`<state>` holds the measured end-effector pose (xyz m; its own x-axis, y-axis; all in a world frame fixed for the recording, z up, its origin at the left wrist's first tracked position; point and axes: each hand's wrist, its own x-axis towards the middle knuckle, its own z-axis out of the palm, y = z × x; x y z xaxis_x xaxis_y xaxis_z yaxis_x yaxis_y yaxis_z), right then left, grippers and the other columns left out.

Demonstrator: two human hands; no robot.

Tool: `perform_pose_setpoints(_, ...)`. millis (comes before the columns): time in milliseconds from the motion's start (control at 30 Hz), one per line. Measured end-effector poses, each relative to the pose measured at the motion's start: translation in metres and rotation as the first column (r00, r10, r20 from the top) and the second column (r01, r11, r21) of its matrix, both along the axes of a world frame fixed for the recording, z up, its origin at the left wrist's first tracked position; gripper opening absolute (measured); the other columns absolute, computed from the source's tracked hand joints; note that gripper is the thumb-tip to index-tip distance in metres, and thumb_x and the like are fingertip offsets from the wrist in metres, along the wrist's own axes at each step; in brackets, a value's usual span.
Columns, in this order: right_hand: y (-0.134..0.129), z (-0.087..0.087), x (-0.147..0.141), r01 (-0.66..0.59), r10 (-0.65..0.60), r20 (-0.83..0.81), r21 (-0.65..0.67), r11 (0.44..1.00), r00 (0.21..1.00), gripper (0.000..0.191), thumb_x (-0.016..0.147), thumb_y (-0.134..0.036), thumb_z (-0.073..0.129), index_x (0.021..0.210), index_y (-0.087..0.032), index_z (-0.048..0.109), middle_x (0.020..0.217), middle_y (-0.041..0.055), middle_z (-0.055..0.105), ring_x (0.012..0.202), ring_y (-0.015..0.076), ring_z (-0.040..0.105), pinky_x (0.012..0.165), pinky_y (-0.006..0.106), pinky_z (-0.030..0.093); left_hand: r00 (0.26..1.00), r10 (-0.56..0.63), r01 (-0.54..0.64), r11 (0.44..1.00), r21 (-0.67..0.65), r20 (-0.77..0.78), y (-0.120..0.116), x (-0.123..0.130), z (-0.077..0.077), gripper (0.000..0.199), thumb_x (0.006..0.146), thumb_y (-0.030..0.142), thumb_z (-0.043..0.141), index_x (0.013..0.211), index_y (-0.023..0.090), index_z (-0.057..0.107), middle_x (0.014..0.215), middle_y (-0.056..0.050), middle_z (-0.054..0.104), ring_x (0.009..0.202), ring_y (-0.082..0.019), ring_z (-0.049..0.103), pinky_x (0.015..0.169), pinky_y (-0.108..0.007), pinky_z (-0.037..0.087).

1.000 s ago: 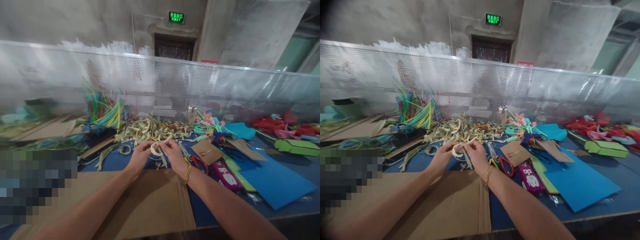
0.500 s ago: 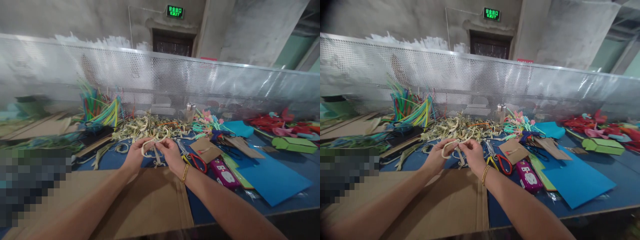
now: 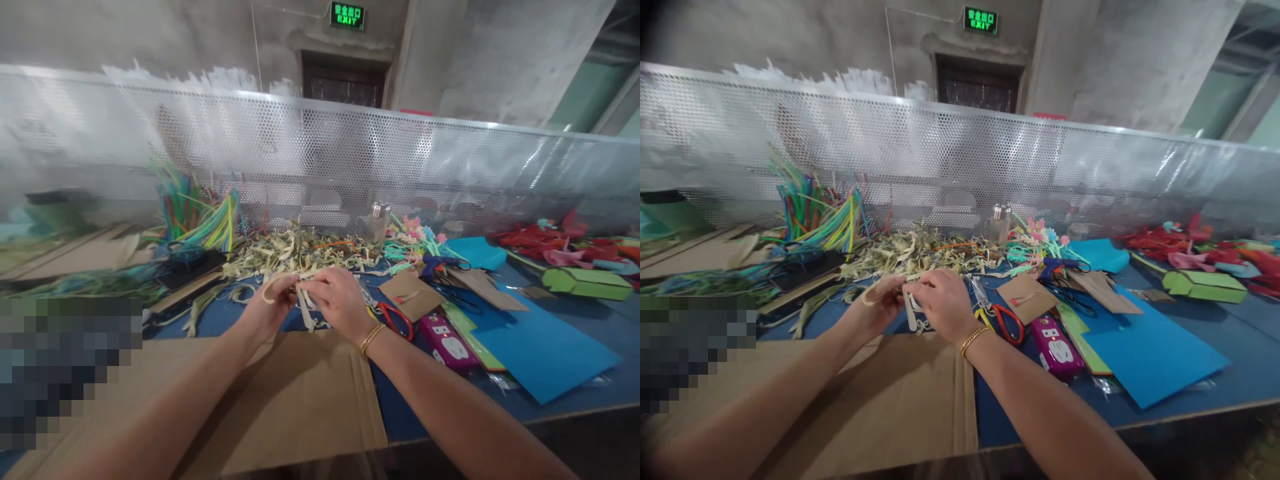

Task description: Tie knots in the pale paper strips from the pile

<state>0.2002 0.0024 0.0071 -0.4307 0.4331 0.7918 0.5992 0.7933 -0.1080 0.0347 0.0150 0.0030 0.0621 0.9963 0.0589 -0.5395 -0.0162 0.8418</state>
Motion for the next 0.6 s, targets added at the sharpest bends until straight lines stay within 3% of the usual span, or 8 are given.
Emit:
perform_pose_setpoints(133,-0.005,0.007,0.0,-0.028,0.024,0.073,0.05,0.998,0.997,0.016,0.089,-0.024,0.053,0.094,-0.028,0.068,0.092,0.0032,0.064,0.088,0.0173,0.051,0.081,0.033,0.039,0.999,-0.009,0.01,1.0,0.016,-0.042,-0.001,0.001,0.0,0.018,0.06,0.019,0.078,0.066,0.015,0.061,0.062,0.004,0.056,0.054,-0.008,0.05,0.053,-0.02,0.041)
perform_pose_setpoints(333,-0.013,0.009,-0.01,-0.244,0.205,-0.311,-0.092,0.965,0.928,0.011,0.09,-0.022,0.051,0.092,-0.023,0.062,0.098,0.0029,0.067,0.095,0.0145,0.059,0.088,0.032,0.045,0.991,0.067,-0.052,0.991,0.122,-0.117,-0.009,0.004,0.007,0.021,0.055,0.021,0.078,0.072,0.016,0.066,0.075,0.0,0.062,0.067,-0.013,0.056,0.058,-0.022,0.042)
perform_pose_setpoints(600,-0.031,0.018,-0.017,-0.27,0.103,-0.501,-0.272,0.924,0.859,0.016,0.088,-0.036,0.053,0.086,-0.025,0.065,0.085,0.0022,0.068,0.081,0.0154,0.062,0.077,0.03,0.048,0.964,0.152,-0.122,0.982,0.147,-0.219,-0.007,0.002,0.001,0.028,0.058,0.031,0.079,0.077,0.017,0.065,0.072,0.0,0.062,0.066,-0.013,0.054,0.061,-0.024,0.04)
